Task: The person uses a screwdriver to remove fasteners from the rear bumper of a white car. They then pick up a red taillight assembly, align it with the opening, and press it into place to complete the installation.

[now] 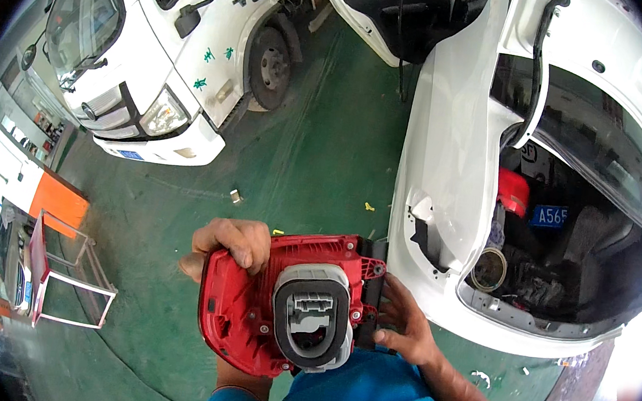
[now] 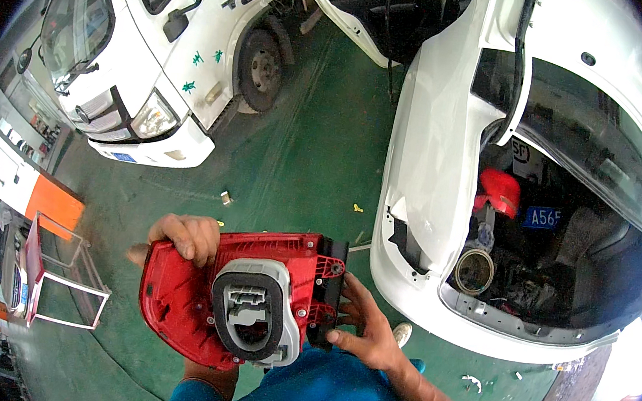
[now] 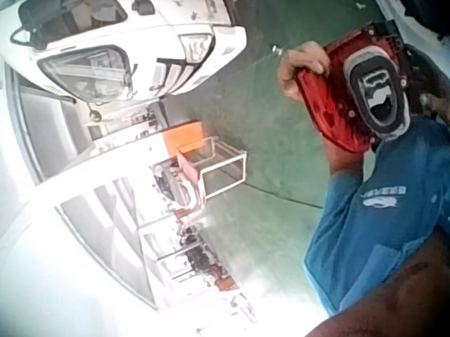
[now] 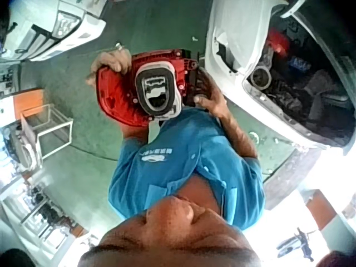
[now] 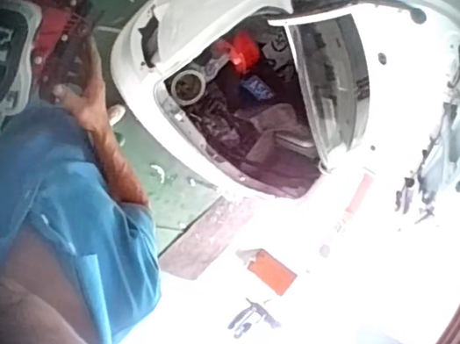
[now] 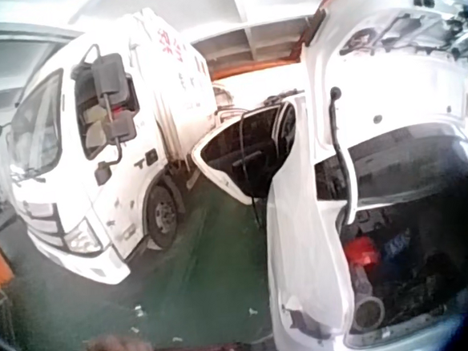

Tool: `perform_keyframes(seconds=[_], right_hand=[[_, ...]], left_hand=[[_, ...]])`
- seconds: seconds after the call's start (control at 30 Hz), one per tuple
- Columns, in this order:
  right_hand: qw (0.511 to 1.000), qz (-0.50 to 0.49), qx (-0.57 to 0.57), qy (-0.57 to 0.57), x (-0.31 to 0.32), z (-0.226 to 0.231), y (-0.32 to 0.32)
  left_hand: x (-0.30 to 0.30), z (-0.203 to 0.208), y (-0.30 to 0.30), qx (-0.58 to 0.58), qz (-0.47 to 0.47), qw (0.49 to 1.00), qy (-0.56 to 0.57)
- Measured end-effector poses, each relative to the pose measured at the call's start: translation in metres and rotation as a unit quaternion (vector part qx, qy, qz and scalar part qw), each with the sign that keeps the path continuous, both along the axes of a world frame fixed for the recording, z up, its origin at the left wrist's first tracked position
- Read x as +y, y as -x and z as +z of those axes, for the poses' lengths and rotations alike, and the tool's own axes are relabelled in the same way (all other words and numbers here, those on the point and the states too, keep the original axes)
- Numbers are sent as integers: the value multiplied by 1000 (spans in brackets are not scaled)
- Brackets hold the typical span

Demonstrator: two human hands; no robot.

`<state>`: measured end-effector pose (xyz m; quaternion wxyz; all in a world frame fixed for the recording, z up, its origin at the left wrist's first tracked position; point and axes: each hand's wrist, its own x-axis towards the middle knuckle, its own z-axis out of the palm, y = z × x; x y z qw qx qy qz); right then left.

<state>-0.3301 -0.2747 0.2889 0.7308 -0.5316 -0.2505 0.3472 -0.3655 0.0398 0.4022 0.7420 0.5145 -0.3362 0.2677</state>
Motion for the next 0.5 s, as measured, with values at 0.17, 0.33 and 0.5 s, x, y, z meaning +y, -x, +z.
perform_keyframes(seconds=[0.17, 0.33, 0.5], right_hand=[[1000, 8, 23, 5, -2, -1, 1], [999, 3, 40, 22, -6, 1, 4], [999, -7, 45, 25, -13, 3, 4]], left_hand=[[-1, -2, 1, 29, -5, 1000, -10], [-7, -11, 4, 68, 11, 997, 21], [-24, -15, 8, 104, 48, 987, 108]])
